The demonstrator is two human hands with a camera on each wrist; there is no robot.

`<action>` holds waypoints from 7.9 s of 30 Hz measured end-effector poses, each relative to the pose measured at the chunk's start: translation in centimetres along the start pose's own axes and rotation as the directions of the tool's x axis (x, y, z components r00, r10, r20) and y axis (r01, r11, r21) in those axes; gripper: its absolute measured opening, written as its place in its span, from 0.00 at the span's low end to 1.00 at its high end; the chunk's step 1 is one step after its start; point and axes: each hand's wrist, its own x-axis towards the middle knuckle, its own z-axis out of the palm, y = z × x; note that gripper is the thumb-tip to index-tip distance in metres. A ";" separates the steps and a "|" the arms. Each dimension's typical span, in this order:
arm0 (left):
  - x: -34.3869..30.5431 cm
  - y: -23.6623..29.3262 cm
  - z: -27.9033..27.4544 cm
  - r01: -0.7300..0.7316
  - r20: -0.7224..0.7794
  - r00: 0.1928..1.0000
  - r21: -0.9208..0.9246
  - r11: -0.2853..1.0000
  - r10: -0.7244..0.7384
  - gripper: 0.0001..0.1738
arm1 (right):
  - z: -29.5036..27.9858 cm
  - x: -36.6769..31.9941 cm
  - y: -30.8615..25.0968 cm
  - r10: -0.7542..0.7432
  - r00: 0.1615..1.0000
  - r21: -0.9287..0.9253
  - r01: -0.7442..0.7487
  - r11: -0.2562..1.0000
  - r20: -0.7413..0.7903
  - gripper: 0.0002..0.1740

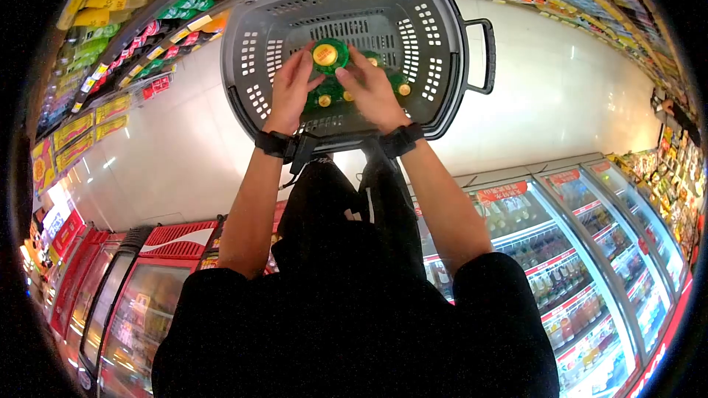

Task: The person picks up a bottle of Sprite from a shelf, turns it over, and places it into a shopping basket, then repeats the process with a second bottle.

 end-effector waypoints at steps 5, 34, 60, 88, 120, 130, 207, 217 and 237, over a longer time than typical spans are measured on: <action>2.2 -1.8 -0.9 0.163 0.020 0.986 -0.003 0.987 -0.163 0.25 | 0.1 0.7 2.1 0.111 0.994 0.055 -0.110 0.992 -0.023 0.38; 11.2 -10.3 -5.3 0.454 0.062 0.883 0.138 0.880 -0.465 0.19 | -0.3 7.6 7.6 0.400 0.895 -0.340 -0.320 0.885 0.199 0.61; 13.5 -15.8 -4.7 0.517 0.100 0.823 0.272 0.811 -0.559 0.18 | -2.0 8.9 9.6 0.571 0.800 -0.414 -0.464 0.783 0.183 0.70; 13.6 -16.3 -2.9 0.504 0.035 0.841 0.317 0.804 -0.540 0.19 | -0.4 7.5 9.9 0.267 0.961 -0.601 -0.256 0.757 -0.073 0.32; 12.1 -14.1 -1.1 0.554 -0.115 0.830 0.294 0.779 -0.546 0.21 | -2.0 6.2 10.6 0.070 0.997 -0.610 -0.049 0.791 0.011 0.22; 12.5 -13.7 -1.1 0.532 -0.131 0.844 0.337 0.777 -0.520 0.20 | -1.7 6.7 10.4 0.096 0.995 -0.665 -0.053 0.745 0.029 0.21; -26.5 5.2 -2.5 -0.412 -0.442 0.787 0.144 0.900 0.431 0.14 | 5.6 -20.3 -18.1 -0.305 0.575 -0.408 0.785 0.465 0.759 0.15; -34.3 6.3 -11.1 -0.547 -0.460 0.706 0.128 0.828 0.538 0.15 | 16.2 -24.2 -16.5 -0.439 0.569 -0.453 0.821 0.346 0.696 0.12; -43.1 2.8 -23.2 -0.567 -0.604 0.606 0.128 0.814 0.517 0.20 | 33.6 -28.0 -11.1 -0.321 0.395 -0.285 0.897 0.339 0.861 0.13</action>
